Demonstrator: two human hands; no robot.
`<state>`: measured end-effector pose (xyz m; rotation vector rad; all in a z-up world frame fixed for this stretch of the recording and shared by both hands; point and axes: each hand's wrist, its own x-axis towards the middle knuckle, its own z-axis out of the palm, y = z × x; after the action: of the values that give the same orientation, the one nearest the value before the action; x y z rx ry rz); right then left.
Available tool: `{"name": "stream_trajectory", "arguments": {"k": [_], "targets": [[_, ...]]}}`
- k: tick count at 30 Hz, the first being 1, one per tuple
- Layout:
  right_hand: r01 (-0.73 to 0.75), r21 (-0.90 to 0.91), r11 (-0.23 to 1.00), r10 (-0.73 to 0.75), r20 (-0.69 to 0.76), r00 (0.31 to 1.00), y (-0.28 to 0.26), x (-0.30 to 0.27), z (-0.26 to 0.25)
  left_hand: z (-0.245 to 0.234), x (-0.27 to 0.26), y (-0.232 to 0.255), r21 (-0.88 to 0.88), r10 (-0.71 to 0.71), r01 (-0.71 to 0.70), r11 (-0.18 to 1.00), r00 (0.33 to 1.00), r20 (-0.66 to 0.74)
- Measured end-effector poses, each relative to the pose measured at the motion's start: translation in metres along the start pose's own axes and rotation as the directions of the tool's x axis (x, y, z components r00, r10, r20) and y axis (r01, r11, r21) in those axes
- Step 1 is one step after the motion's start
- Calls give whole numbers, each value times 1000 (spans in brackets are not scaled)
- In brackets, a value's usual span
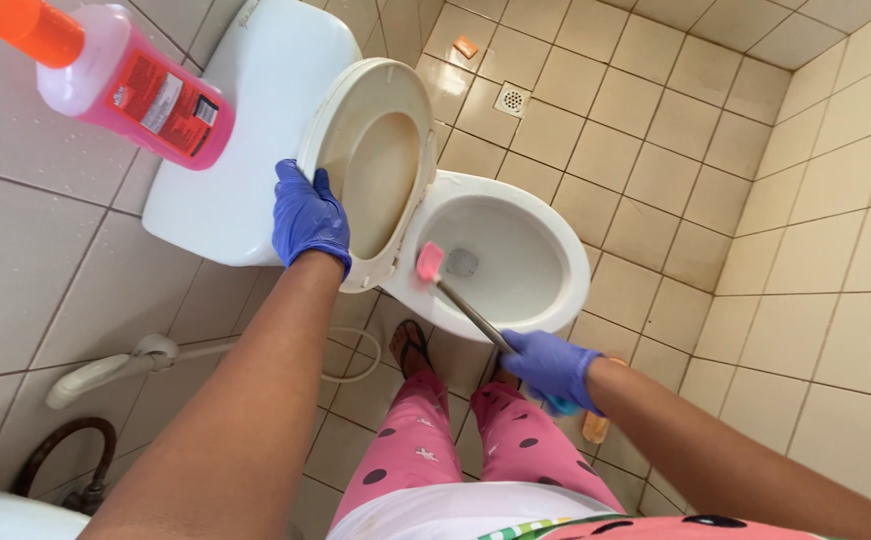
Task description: The person scrubs the inside of a toilet bowl with a long-handled brush, then pours pink liquid cleaner from a bottle into the bowl and continues scrubbing. They later apply cleaner to the toilet seat and wipe it with a red scrubbing tool.
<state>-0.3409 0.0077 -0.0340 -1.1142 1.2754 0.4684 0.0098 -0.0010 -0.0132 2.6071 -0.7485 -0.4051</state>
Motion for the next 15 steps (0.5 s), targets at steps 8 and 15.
{"name": "stream_trajectory", "arguments": {"k": [8,15], "targets": [[-244,-892,382,51,-243,969,0,-84,-145,3,-1,0,-25,8,-9,1000,1000,-24],[-403,-826,393,311,-293,904,-22,-88,-117,-4,-8,5,-10,-1,1,1000,999,-46]]}}
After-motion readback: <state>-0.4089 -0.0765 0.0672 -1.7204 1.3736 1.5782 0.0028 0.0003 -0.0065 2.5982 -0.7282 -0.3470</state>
